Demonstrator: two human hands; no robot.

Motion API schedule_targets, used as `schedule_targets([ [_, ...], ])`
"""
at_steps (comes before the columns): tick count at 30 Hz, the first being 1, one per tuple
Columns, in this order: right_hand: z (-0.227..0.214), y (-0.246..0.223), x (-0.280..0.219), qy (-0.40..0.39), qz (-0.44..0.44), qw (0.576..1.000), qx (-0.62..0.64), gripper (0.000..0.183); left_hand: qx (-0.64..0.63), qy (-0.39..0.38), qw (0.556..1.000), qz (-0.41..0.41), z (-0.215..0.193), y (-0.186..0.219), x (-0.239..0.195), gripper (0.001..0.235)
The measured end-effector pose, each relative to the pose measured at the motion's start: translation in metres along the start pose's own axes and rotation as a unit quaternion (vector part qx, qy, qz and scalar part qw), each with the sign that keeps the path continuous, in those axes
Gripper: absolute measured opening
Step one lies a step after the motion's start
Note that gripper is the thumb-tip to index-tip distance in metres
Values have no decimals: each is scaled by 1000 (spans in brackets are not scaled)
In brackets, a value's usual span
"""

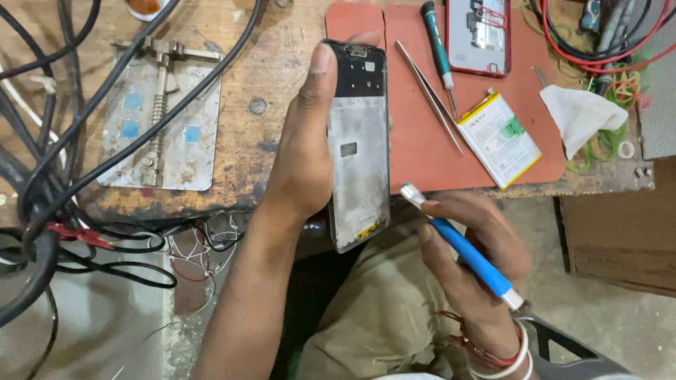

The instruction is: The person removes the battery from a smartphone, then uses tweezers and a brush to clean the interior frame and edges of the phone chassis. The person handles the phone and tools throughout the clip.

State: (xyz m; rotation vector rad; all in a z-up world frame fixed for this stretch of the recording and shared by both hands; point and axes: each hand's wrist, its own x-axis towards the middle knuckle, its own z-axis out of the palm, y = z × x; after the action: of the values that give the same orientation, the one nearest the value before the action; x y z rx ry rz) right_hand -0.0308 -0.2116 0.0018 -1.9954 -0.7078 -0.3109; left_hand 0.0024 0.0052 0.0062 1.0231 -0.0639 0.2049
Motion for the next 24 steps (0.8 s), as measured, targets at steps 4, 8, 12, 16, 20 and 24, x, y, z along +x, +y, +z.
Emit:
schedule_targets([
  [4,0,5,1,56,81,992,80,29,64,-6,998,-15,0,0,0,67],
  [8,2,7,9,51,137,987,60,25,120,23,992,21,1,-10,3,60],
  [12,16,6,20,29,61,995,76,22,181,52,975,115,6,-16,3,54],
  [16,34,-4,19,85,107,980,144,21,97,110,985,87,19,-16,-5,53],
  [20,38,-6,21,106,133,968,186,23,77,153,982,82,33,-13,-17,68],
  [24,33,-3,22,67,120,978,155,24,267,88,951,130,30,-5,-40,62],
])
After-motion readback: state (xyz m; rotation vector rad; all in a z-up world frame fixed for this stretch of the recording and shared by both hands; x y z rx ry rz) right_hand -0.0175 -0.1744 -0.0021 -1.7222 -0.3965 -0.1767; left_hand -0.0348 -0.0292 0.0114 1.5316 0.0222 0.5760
